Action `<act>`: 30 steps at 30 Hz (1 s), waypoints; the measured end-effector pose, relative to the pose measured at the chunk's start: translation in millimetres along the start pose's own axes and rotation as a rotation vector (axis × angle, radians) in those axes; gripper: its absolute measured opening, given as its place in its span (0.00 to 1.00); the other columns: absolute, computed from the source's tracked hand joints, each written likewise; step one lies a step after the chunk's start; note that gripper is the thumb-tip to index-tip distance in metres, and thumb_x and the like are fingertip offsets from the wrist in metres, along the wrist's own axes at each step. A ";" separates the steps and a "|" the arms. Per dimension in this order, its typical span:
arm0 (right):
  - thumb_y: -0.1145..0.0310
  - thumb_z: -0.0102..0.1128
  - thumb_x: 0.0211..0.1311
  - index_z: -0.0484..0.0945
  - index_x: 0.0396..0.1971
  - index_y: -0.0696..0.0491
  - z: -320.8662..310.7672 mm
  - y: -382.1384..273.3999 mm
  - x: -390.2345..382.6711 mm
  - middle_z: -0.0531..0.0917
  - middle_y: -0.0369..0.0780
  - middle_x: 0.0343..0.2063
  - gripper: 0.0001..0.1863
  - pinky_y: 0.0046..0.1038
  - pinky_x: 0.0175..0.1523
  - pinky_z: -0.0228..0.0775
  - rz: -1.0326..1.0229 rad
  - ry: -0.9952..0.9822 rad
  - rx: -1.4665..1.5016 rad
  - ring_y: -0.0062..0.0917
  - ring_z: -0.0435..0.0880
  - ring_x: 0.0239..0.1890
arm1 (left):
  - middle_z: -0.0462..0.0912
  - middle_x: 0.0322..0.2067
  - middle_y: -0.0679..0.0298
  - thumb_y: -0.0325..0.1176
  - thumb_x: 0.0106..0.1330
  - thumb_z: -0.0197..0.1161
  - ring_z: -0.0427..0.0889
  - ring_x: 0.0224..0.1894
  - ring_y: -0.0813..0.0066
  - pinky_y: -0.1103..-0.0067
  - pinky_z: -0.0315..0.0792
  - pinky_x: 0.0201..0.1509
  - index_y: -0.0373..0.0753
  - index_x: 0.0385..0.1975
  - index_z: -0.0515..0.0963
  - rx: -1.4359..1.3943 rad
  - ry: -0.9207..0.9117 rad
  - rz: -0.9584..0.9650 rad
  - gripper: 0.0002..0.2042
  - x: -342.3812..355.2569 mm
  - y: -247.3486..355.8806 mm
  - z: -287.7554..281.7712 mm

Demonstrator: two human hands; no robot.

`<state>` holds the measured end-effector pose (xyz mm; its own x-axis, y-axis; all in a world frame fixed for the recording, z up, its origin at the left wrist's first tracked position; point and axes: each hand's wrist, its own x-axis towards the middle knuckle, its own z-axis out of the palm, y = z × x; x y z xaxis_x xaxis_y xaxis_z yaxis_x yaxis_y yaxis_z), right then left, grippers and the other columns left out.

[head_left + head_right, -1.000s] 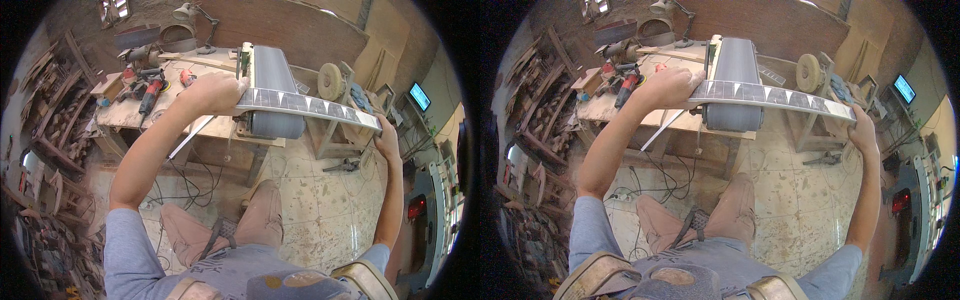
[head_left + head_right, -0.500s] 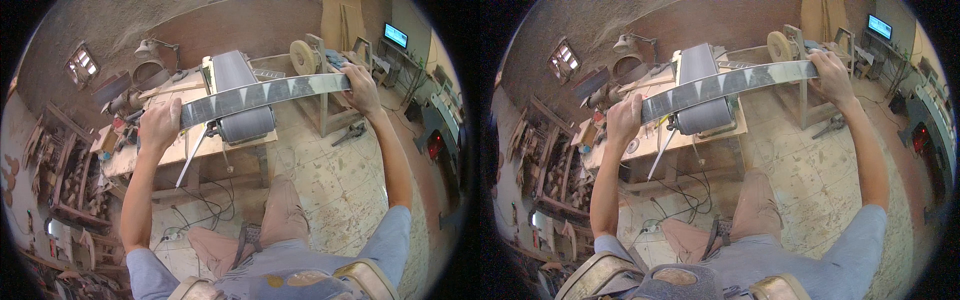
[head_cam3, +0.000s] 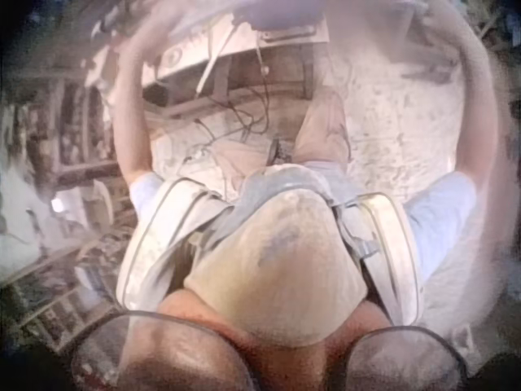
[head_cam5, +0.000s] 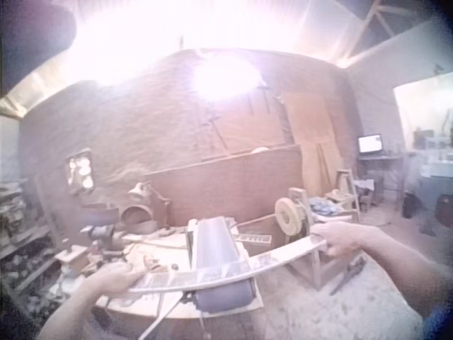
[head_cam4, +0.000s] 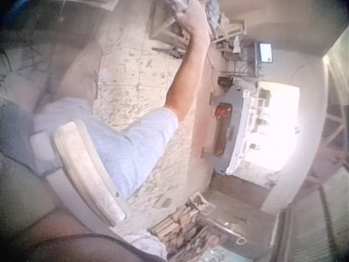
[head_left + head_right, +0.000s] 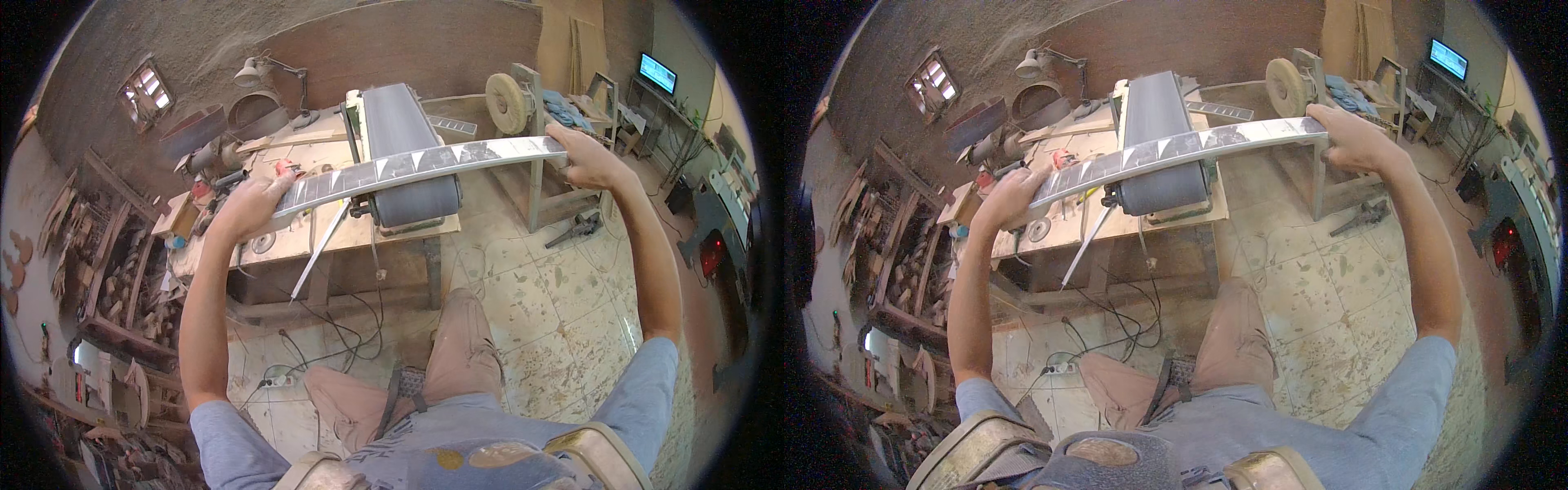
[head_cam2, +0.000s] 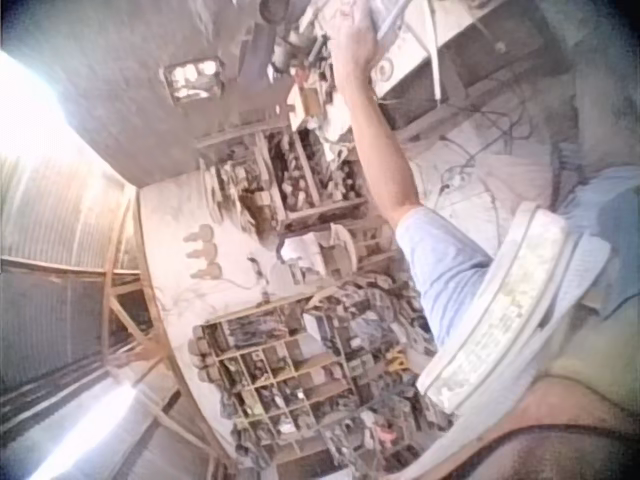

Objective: The person sands a wooden guitar neck using a belt sander, holding the neck with both hands and pressing it against the moving belt. They move the neck back and forth and rotate it to sand the length of the neck and the curved heel area.

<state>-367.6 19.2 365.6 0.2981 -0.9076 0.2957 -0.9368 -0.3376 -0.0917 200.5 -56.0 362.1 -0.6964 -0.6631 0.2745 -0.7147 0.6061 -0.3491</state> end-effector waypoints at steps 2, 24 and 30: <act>0.77 0.64 0.53 0.66 0.51 0.55 20.5 8.3 -0.4 0.75 0.48 0.52 0.25 0.43 0.57 0.69 -0.072 0.141 -0.124 0.44 0.75 0.55 | 0.85 0.40 0.50 0.31 0.69 0.54 0.84 0.43 0.48 0.60 0.76 0.48 0.40 0.62 0.74 0.102 0.028 -0.068 0.21 2.1 -0.6 9.2; 0.75 0.69 0.43 0.77 0.48 0.54 17.4 -6.4 -2.7 0.83 0.47 0.42 0.26 0.38 0.54 0.73 -0.114 0.245 -0.132 0.42 0.81 0.46 | 0.85 0.34 0.50 0.44 0.78 0.47 0.84 0.41 0.48 0.59 0.74 0.47 0.40 0.48 0.82 -0.119 0.043 -0.152 0.18 -2.8 2.8 -0.9; 0.65 0.73 0.24 0.87 0.43 0.57 -98.9 -61.0 20.3 0.89 0.43 0.36 0.33 0.33 0.48 0.77 0.194 -0.576 -0.026 0.31 0.87 0.36 | 0.85 0.30 0.54 0.55 0.77 0.51 0.86 0.24 0.67 0.70 0.79 0.25 0.28 0.47 0.80 -1.196 -0.515 -0.677 0.29 -21.9 -13.2 -56.2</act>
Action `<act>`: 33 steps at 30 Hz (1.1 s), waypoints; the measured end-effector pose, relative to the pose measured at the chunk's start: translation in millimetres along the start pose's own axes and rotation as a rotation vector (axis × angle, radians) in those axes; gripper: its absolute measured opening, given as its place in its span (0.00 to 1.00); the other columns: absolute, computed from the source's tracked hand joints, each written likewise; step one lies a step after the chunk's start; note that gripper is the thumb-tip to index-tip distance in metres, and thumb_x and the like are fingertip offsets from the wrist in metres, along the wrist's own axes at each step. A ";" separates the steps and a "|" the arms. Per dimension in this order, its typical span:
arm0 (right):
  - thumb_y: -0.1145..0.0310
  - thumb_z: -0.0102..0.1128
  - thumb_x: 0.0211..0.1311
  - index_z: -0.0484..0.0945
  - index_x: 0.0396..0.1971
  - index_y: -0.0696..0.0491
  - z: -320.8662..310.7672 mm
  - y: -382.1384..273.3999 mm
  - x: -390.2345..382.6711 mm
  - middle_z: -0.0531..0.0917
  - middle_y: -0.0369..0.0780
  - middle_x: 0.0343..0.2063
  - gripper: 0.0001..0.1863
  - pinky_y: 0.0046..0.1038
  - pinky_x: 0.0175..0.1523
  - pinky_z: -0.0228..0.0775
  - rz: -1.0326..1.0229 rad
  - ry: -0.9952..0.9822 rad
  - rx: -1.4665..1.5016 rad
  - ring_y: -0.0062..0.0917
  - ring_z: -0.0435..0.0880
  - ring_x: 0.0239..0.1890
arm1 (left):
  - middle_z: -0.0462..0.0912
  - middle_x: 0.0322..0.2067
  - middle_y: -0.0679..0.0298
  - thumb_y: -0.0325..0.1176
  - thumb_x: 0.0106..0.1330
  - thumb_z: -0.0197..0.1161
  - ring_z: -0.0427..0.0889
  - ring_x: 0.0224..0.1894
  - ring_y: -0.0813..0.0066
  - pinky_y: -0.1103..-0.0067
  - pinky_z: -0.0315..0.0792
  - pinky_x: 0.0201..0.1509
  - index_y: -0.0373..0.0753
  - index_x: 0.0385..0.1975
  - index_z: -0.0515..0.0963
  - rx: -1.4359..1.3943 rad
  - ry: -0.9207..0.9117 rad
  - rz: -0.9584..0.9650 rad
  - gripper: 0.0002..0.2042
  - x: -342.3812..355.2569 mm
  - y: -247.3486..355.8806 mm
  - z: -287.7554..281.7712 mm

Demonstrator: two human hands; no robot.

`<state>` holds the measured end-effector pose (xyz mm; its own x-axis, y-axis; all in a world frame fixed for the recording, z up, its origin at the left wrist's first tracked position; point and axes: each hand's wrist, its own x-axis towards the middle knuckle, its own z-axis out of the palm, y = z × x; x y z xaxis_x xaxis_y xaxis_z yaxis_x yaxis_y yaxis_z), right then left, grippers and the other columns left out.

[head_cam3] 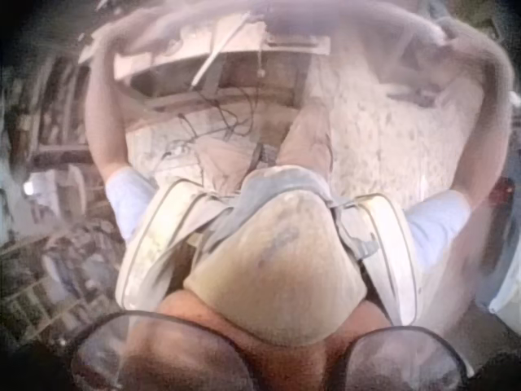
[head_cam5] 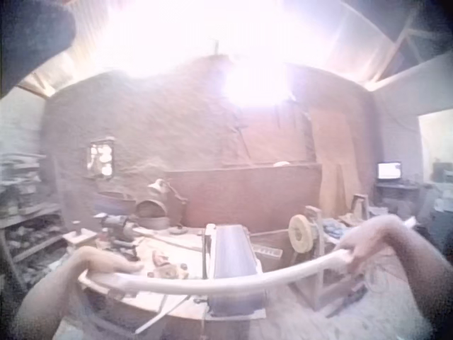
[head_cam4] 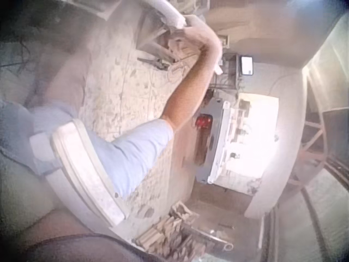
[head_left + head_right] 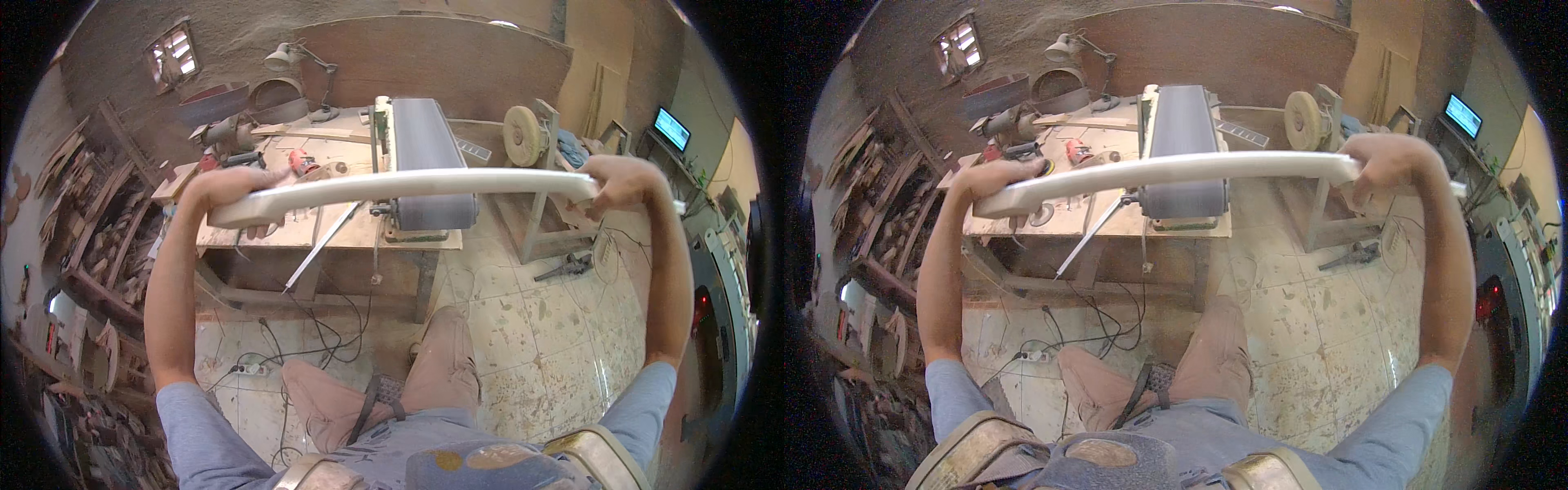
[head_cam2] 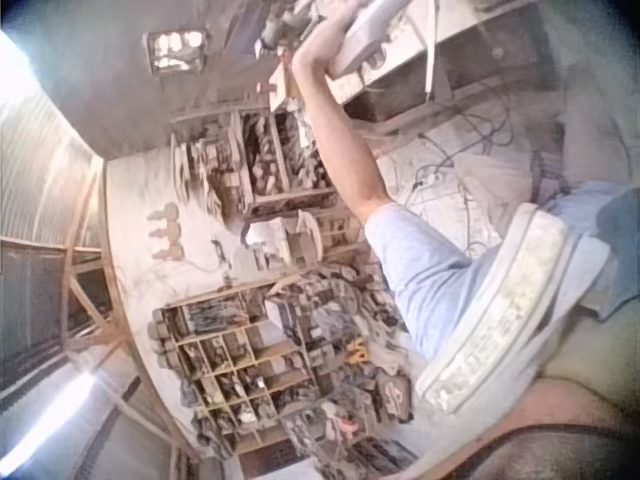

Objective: The person sands a wooden guitar neck using a belt sander, holding the neck with both hands and pressing it against the moving belt. They move the neck back and forth and rotate it to sand the length of the neck and the curved heel area.

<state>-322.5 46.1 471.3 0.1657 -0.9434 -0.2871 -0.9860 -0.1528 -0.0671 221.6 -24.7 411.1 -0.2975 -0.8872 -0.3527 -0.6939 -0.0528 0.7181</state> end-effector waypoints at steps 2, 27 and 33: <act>0.66 0.73 0.27 0.87 0.41 0.58 -13.8 -17.7 -9.6 0.89 0.43 0.35 0.31 0.33 0.47 0.78 0.006 -0.049 0.077 0.31 0.87 0.35 | 0.88 0.38 0.61 0.62 0.76 0.49 0.86 0.37 0.75 0.77 0.79 0.40 0.35 0.48 0.84 0.064 0.161 0.048 0.31 -15.2 -10.6 -29.2; 0.51 0.40 0.82 0.74 0.56 0.53 169.7 -337.7 12.9 0.83 0.36 0.37 0.22 0.23 0.39 0.75 -0.628 -0.423 1.671 0.17 0.80 0.36 | 0.71 0.19 0.64 0.46 0.79 0.40 0.72 0.15 0.70 0.73 0.74 0.19 0.33 0.43 0.70 -1.797 0.576 0.629 0.20 36.0 -116.2 -0.2; 0.56 0.42 0.82 0.69 0.63 0.56 155.2 -327.5 24.1 0.81 0.33 0.45 0.22 0.22 0.46 0.78 -0.862 -0.460 1.698 0.14 0.82 0.41 | 0.75 0.22 0.58 0.36 0.74 0.43 0.75 0.18 0.67 0.73 0.76 0.20 0.30 0.38 0.72 -1.791 0.531 0.554 0.14 74.1 -105.2 0.4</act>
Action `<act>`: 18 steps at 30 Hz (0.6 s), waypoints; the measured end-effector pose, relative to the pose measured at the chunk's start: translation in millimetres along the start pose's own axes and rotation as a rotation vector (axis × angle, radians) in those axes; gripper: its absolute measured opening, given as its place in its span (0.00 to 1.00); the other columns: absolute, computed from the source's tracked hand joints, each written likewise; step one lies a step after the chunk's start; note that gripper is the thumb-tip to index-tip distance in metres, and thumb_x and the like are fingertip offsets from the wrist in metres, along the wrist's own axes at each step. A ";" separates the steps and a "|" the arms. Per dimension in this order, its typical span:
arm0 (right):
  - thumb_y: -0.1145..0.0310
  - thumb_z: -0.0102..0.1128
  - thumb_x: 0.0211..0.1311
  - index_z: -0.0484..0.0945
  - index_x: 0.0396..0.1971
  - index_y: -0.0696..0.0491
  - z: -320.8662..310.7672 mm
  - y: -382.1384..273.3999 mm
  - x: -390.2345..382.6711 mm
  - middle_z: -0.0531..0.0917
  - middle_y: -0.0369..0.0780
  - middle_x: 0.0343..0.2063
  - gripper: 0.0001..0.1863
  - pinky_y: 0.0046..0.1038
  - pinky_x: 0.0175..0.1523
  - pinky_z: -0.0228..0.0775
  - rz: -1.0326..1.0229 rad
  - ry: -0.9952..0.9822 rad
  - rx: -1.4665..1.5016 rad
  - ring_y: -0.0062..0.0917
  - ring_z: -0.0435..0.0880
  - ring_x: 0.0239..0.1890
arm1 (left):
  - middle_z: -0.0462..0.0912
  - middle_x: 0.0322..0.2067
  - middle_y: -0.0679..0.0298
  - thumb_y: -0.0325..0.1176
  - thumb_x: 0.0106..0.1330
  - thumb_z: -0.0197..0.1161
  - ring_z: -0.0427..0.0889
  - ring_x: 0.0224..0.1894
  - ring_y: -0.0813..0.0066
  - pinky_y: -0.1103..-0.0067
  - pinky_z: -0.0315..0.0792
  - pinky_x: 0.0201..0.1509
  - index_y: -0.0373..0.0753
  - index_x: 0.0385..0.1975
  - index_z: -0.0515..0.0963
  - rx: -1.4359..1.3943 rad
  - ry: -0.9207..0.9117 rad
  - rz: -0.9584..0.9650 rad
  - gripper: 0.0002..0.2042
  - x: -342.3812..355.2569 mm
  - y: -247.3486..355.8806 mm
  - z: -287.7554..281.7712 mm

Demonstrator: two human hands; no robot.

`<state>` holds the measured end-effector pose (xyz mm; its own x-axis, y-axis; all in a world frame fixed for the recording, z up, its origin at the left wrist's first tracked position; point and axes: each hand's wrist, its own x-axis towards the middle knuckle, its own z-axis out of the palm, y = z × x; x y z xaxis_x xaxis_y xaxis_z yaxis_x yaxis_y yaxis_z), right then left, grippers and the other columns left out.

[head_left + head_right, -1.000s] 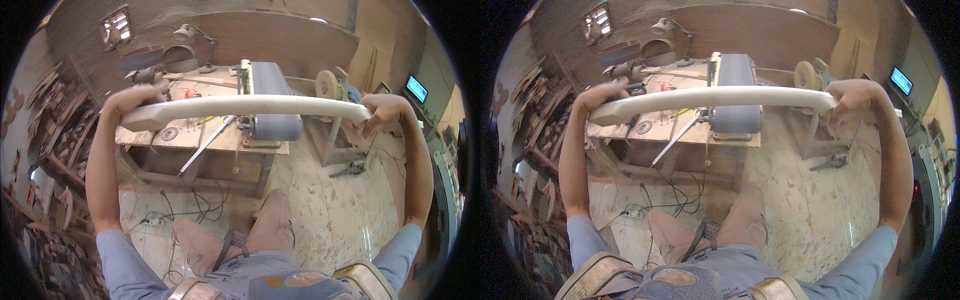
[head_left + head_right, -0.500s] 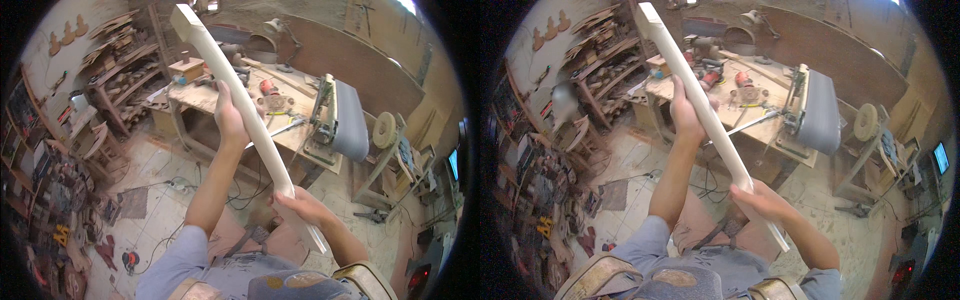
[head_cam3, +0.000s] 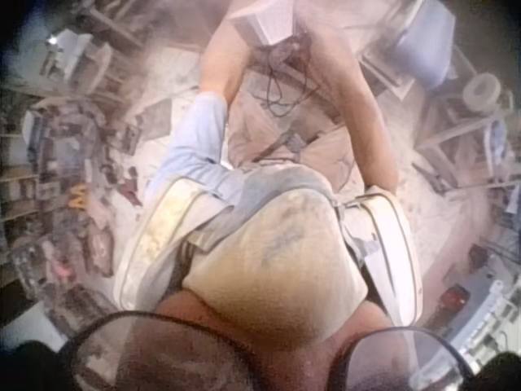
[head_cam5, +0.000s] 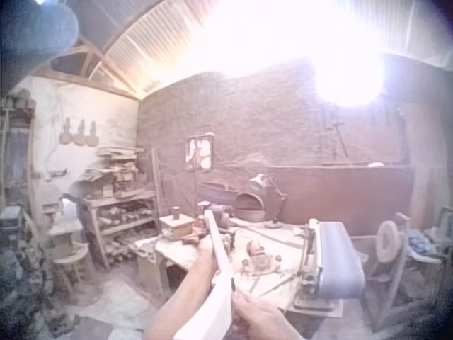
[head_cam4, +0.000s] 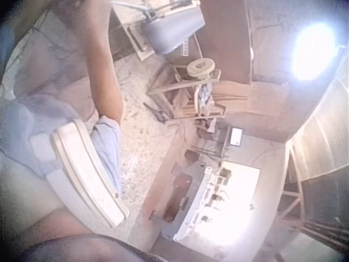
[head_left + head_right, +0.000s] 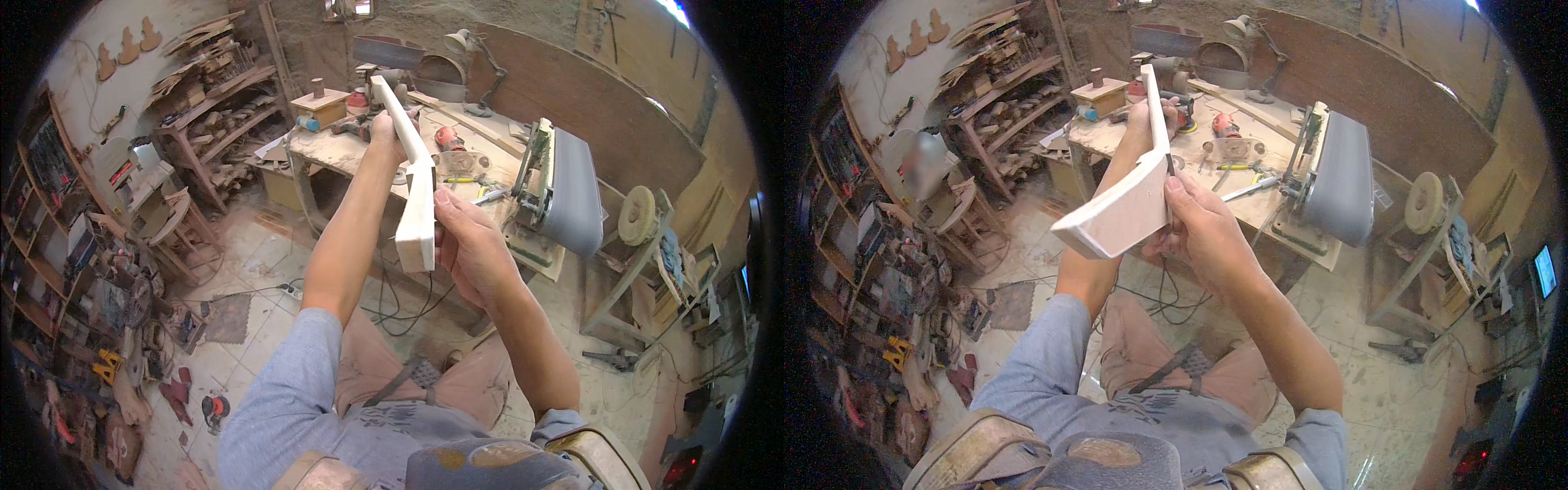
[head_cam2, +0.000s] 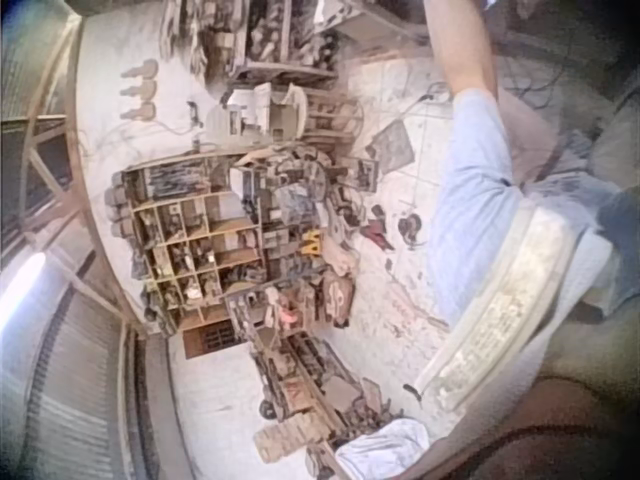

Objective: The person sands a wooden guitar neck using a belt sander, holding the neck with both hands and pressing it against the moving belt. They move the neck back and forth and rotate it to sand the length of the neck and the curved heel area.

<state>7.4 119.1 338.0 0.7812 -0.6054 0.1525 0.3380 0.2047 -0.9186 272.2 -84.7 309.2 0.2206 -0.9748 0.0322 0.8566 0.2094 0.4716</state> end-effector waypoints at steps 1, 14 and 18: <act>0.57 0.43 0.82 0.68 0.64 0.56 -1.7 -1.5 -1.1 0.81 0.33 0.46 0.23 0.21 0.46 0.78 -0.011 -0.026 0.003 0.14 0.82 0.42 | 0.75 0.22 0.57 0.36 0.74 0.44 0.76 0.18 0.66 0.72 0.77 0.20 0.30 0.37 0.72 -0.005 -0.007 -0.021 0.14 1.1 -0.3 -0.4; 0.60 0.43 0.81 0.63 0.68 0.61 1.3 -21.5 -18.6 0.79 0.40 0.50 0.25 0.28 0.50 0.81 -0.117 0.002 0.004 0.20 0.81 0.45 | 0.75 0.36 0.47 0.31 0.76 0.48 0.80 0.26 0.67 0.76 0.83 0.26 0.29 0.37 0.68 0.087 -0.001 0.083 0.10 -78.7 -32.5 71.3; 0.60 0.44 0.81 0.62 0.69 0.61 9.6 -26.0 -23.4 0.79 0.41 0.51 0.26 0.29 0.50 0.81 -0.140 -0.017 0.054 0.20 0.81 0.45 | 0.74 0.37 0.45 0.34 0.77 0.46 0.80 0.27 0.56 0.66 0.81 0.26 0.31 0.39 0.67 0.111 -0.029 0.030 0.11 -77.0 -23.9 66.6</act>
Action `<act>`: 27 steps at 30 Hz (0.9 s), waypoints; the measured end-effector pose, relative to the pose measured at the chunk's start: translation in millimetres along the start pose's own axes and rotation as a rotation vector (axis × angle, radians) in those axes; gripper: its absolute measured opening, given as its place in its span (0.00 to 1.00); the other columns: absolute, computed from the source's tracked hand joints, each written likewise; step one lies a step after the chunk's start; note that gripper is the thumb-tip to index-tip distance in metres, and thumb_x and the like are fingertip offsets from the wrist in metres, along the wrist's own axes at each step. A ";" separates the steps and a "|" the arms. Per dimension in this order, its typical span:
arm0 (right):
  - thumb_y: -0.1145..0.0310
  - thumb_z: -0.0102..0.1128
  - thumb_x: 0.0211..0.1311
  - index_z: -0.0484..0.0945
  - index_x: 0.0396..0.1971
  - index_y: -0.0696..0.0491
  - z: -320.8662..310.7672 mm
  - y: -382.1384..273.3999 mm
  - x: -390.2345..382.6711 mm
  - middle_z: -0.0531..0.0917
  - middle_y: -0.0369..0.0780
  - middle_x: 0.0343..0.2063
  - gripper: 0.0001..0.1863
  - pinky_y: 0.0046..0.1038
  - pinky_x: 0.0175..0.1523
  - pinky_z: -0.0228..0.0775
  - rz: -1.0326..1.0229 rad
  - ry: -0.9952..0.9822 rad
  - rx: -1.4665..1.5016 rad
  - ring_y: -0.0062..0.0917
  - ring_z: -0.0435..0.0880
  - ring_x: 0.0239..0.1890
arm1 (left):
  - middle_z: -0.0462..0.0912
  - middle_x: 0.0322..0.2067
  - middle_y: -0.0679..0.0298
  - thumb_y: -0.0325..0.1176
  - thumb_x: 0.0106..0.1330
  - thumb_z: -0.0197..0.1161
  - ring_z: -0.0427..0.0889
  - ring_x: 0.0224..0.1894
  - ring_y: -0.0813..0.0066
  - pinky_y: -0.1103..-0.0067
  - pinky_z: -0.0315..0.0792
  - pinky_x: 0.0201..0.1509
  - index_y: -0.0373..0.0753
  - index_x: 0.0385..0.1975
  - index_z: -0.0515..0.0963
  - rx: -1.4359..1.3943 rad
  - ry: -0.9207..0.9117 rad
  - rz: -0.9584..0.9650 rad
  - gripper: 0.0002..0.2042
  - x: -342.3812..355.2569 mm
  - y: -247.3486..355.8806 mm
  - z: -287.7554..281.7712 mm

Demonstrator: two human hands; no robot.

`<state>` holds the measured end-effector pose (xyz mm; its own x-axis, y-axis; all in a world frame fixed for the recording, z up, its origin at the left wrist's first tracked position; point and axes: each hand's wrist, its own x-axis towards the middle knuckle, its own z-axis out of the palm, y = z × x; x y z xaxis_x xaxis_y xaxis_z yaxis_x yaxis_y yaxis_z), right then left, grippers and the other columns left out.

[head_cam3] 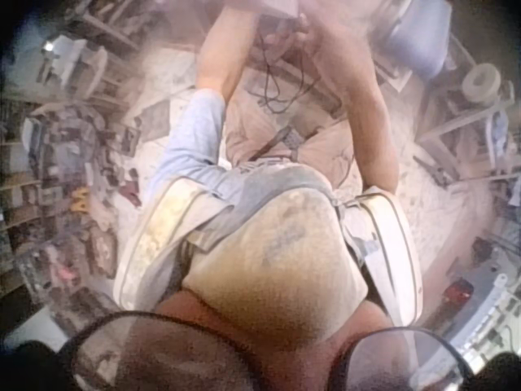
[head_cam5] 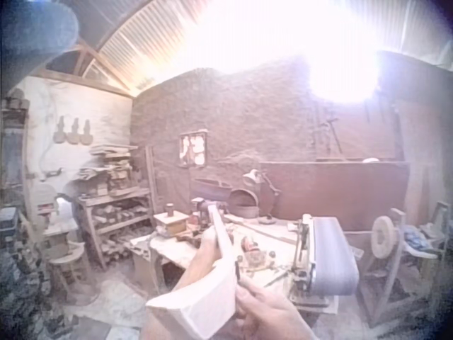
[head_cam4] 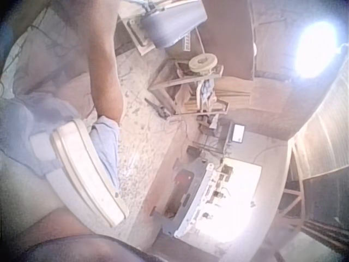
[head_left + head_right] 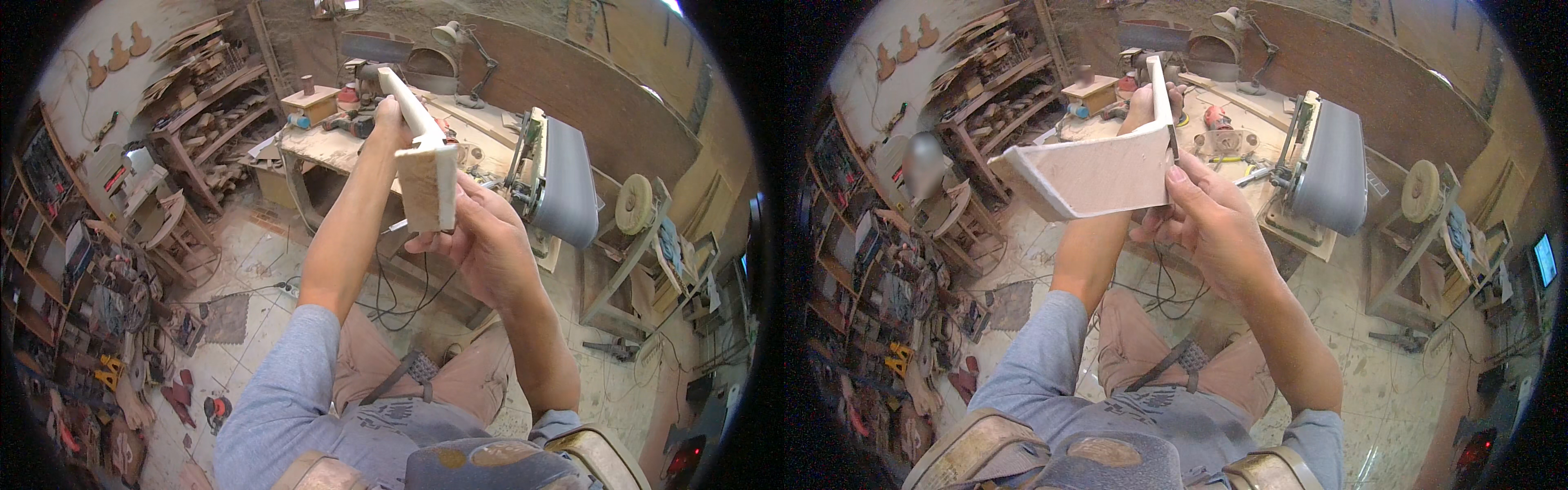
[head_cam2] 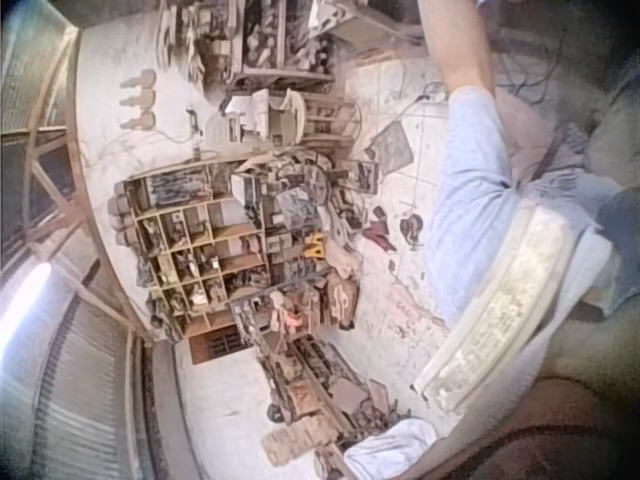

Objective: The person sands a wooden guitar neck using a belt sander, holding the neck with both hands and pressing it against the moving belt. They move the neck back and forth and rotate it to sand the length of the neck and the curved heel area.

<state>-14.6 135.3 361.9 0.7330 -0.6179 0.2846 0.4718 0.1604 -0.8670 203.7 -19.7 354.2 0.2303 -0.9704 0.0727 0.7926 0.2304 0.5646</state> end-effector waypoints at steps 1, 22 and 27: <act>0.60 0.44 0.81 0.61 0.69 0.61 3.8 -0.9 -0.6 0.79 0.41 0.51 0.26 0.29 0.51 0.81 -0.006 -0.006 0.003 0.20 0.81 0.45 | 0.73 0.35 0.44 0.39 0.77 0.42 0.80 0.27 0.44 0.51 0.80 0.27 0.32 0.40 0.67 0.015 -0.007 -0.011 0.14 23.5 4.4 -14.2; 0.37 0.29 0.76 0.51 0.74 0.64 -47.5 21.4 -15.0 0.74 0.64 0.58 0.45 0.44 0.36 0.90 0.056 -0.415 0.516 0.52 0.88 0.41 | 0.74 0.41 0.41 0.52 0.80 0.32 0.80 0.32 0.51 0.60 0.81 0.33 0.30 0.55 0.62 -0.105 -0.163 -0.085 0.27 93.4 52.9 -2.5; 0.44 0.31 0.79 0.59 0.69 0.70 -33.4 12.8 -24.5 0.79 0.46 0.21 0.40 0.23 0.14 0.73 0.015 -0.360 0.348 0.25 0.78 0.13 | 0.71 0.23 0.53 0.43 0.81 0.37 0.72 0.20 0.65 0.71 0.74 0.22 0.31 0.44 0.67 0.057 -0.035 0.139 0.19 91.5 49.8 18.5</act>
<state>-42.8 126.8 330.1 0.8346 -0.3185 0.4495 0.5505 0.4528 -0.7014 253.8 -98.3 404.2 0.3150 -0.9317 0.1810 0.7209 0.3589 0.5928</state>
